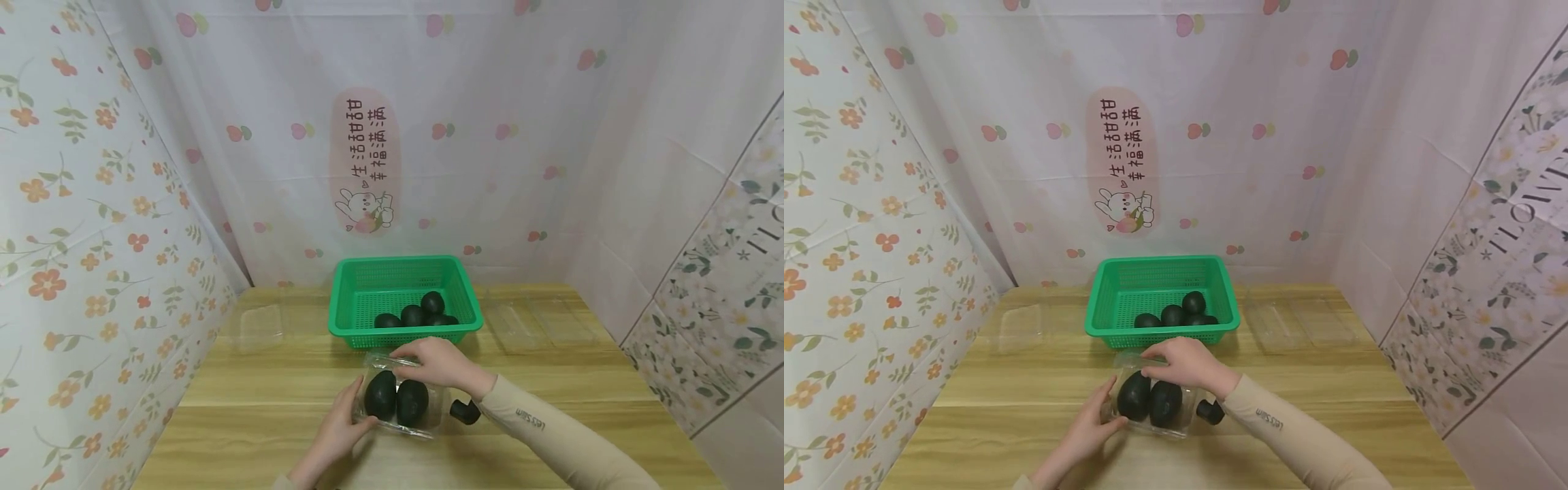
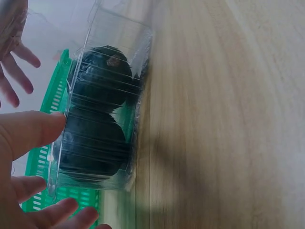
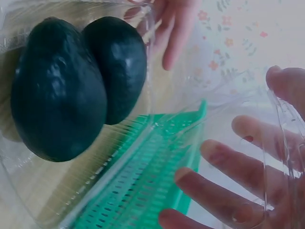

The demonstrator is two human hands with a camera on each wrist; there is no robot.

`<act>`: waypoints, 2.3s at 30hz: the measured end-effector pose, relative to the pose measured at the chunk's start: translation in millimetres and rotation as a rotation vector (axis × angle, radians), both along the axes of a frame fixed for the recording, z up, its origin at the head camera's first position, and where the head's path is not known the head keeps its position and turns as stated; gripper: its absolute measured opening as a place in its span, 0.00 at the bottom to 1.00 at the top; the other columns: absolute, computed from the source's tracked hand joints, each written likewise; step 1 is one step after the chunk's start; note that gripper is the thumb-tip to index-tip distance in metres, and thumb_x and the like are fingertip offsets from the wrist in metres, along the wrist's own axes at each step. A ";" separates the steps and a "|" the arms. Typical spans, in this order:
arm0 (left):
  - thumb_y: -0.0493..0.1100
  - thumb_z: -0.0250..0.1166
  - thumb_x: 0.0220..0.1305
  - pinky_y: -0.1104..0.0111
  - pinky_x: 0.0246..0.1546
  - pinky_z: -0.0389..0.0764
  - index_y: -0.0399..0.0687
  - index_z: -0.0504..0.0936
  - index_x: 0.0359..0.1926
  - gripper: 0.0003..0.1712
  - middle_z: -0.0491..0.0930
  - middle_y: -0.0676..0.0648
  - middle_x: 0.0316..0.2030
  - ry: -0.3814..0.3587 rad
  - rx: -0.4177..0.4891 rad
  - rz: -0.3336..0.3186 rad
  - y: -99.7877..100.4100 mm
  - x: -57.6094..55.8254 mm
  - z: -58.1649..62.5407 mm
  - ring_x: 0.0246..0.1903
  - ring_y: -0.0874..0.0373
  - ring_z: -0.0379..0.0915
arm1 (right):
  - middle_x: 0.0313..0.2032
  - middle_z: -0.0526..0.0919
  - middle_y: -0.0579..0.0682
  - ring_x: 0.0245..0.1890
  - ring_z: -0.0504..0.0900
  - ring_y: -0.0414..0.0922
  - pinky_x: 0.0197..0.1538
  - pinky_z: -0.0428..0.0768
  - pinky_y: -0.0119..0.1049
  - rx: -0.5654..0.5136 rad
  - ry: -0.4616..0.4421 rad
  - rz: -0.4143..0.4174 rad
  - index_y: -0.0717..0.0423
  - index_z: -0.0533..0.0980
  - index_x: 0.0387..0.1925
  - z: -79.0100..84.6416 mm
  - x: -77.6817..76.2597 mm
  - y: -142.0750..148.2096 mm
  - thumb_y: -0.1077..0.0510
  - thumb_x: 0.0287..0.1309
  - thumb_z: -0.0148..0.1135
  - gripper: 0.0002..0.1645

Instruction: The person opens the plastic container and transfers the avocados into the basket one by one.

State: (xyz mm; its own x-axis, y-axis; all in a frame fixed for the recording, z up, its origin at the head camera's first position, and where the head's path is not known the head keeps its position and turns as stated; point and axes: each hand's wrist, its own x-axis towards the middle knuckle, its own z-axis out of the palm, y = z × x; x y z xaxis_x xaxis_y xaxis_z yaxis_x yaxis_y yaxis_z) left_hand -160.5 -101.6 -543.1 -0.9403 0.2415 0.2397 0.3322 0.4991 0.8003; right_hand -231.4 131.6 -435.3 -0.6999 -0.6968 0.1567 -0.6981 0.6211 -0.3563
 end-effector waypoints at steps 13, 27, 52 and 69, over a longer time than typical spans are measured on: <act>0.37 0.70 0.51 0.37 0.55 0.67 0.35 0.66 0.67 0.41 0.67 0.28 0.59 -0.094 0.074 0.025 -2.6 -7.7 2.8 0.57 0.31 0.65 | 0.44 0.85 0.45 0.34 0.82 0.37 0.40 0.81 0.36 -0.111 -0.254 -0.047 0.53 0.82 0.50 13.9 -22.2 5.3 0.46 0.65 0.59 0.20; 0.35 0.68 0.53 0.46 0.50 0.73 0.38 0.72 0.63 0.34 0.70 0.31 0.54 -0.143 0.064 0.056 -11.1 -20.4 4.7 0.52 0.37 0.69 | 0.41 0.84 0.49 0.15 0.70 0.37 0.28 0.76 0.35 -0.218 -0.376 -0.126 0.60 0.79 0.52 16.1 -31.6 18.6 0.52 0.63 0.58 0.21; 0.32 0.66 0.52 0.66 0.30 0.72 0.38 0.75 0.60 0.31 0.69 0.42 0.38 -0.150 0.042 0.055 -14.6 -34.6 9.4 0.32 0.56 0.67 | 0.38 0.84 0.60 0.29 0.83 0.50 0.24 0.82 0.42 -0.414 -0.480 -0.234 0.70 0.77 0.50 9.2 -15.1 54.4 0.59 0.63 0.56 0.19; 0.29 0.63 0.53 0.62 0.33 0.74 0.37 0.76 0.59 0.28 0.72 0.37 0.41 -0.136 0.039 0.042 -16.0 -51.1 8.0 0.34 0.53 0.70 | 0.41 0.83 0.64 0.37 0.81 0.58 0.27 0.82 0.40 -0.517 -0.500 -0.329 0.73 0.74 0.54 -13.3 1.3 85.0 0.65 0.60 0.54 0.22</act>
State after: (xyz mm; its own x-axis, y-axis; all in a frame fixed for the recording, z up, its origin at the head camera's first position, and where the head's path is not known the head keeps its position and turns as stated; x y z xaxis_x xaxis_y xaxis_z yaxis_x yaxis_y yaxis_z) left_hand -211.6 -117.6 -535.1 -0.9738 0.1946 0.1175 0.1987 0.4779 0.8557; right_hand -230.1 216.6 -448.6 -0.9303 -0.3663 0.0171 -0.1885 0.4377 -0.8791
